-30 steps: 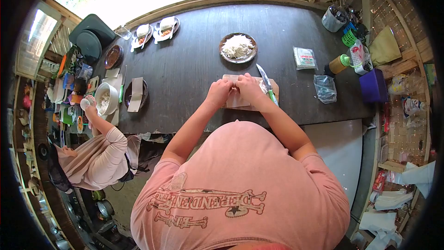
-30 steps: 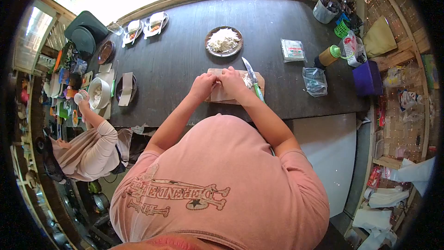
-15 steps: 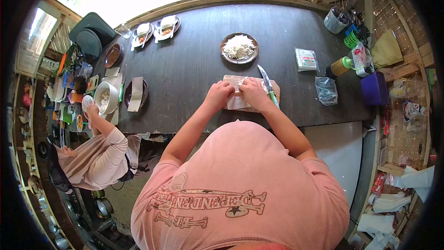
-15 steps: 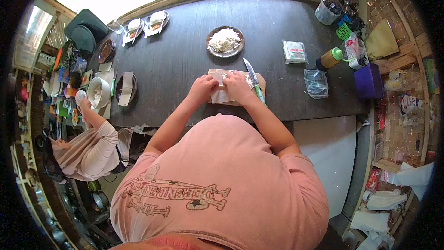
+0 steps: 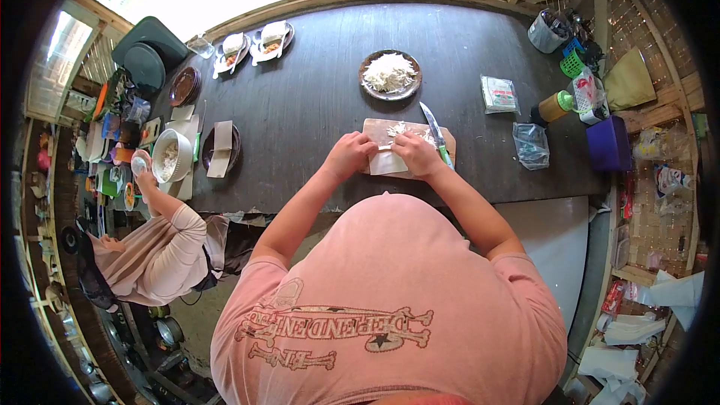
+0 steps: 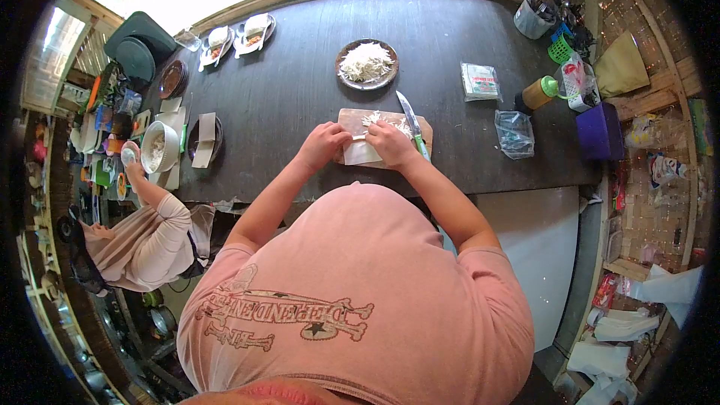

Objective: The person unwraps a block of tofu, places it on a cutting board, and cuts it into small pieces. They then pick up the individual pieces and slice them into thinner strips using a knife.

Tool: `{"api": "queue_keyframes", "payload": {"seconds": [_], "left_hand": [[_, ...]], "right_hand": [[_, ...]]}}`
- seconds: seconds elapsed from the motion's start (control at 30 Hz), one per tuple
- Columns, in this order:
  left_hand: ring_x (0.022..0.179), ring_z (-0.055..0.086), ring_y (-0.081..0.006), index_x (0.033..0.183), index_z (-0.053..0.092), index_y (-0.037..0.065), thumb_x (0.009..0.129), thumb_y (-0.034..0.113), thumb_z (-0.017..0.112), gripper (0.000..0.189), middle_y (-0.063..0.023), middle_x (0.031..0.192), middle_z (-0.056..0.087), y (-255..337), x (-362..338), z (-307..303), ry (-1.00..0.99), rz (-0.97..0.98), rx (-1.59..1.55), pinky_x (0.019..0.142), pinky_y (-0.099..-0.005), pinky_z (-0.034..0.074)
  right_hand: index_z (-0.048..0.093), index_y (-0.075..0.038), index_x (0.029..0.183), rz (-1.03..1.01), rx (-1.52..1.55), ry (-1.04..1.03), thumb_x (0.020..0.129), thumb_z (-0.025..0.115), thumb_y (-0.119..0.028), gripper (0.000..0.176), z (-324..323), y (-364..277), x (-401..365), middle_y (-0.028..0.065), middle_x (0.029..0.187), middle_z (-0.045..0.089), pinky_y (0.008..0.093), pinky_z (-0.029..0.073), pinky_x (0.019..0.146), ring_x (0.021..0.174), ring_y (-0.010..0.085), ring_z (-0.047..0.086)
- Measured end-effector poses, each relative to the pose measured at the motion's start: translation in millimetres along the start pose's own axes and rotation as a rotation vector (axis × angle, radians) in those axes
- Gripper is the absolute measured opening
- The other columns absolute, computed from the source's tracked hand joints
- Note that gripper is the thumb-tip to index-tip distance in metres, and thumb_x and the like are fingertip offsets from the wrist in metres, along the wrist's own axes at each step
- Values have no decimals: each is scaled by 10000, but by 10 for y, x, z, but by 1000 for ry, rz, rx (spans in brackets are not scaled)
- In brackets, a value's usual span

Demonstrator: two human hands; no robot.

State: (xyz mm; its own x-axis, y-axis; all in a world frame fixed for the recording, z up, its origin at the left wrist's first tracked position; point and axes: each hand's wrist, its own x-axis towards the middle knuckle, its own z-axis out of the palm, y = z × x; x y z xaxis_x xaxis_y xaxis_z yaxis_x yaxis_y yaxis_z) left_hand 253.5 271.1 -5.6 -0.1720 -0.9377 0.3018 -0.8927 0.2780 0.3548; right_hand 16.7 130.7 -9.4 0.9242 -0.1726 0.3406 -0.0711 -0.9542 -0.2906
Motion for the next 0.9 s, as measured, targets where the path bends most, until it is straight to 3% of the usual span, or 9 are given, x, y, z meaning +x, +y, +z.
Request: {"api": "queue_keyframes", "payload": {"seconds": [0.23,0.3,0.37,0.43,0.67,0.9], "left_hand": [[1019,722,-224,960,795,177,918,218,788,59,5,1026,757,73,-59,-95,-21,-20,123,945,-416,546],[1014,721,-224,940,804,177,923,270,803,95,4,1009,753,183,-52,-171,5,-47,132,940,-422,538],[1008,720,-224,921,813,177,929,322,819,146,4,991,749,240,8,-154,36,-74,141,934,-427,529],[994,715,-235,913,824,179,915,379,835,201,0,987,741,256,72,-75,-41,-269,202,923,-445,516],[980,708,-249,937,824,180,935,350,821,170,-1,1000,740,259,77,115,82,-243,103,904,-460,518],[964,713,-257,987,780,165,932,256,806,110,-6,1004,746,271,42,108,66,-184,108,876,-443,536]], "right_hand": [[751,-42,978,32,-106,23,862,670,-70,144,14,-167,-46,120,1054,699,424,586,1001,1104,325,685],[754,-44,964,51,-134,56,877,658,-70,133,0,-201,-42,123,1047,703,427,588,997,1109,328,687],[763,-36,945,153,-47,-36,899,653,-75,125,-18,-164,-20,142,1035,717,444,591,996,1122,342,690],[770,-37,943,199,-9,-37,909,661,-85,125,14,-107,75,148,1025,721,455,593,994,1124,347,690],[796,-44,935,305,106,-65,921,705,-102,109,80,-42,218,149,1022,722,482,592,991,1127,365,680],[774,-42,906,238,86,-2,910,715,-103,85,127,-55,197,149,1051,712,474,585,979,1111,364,677]]}}
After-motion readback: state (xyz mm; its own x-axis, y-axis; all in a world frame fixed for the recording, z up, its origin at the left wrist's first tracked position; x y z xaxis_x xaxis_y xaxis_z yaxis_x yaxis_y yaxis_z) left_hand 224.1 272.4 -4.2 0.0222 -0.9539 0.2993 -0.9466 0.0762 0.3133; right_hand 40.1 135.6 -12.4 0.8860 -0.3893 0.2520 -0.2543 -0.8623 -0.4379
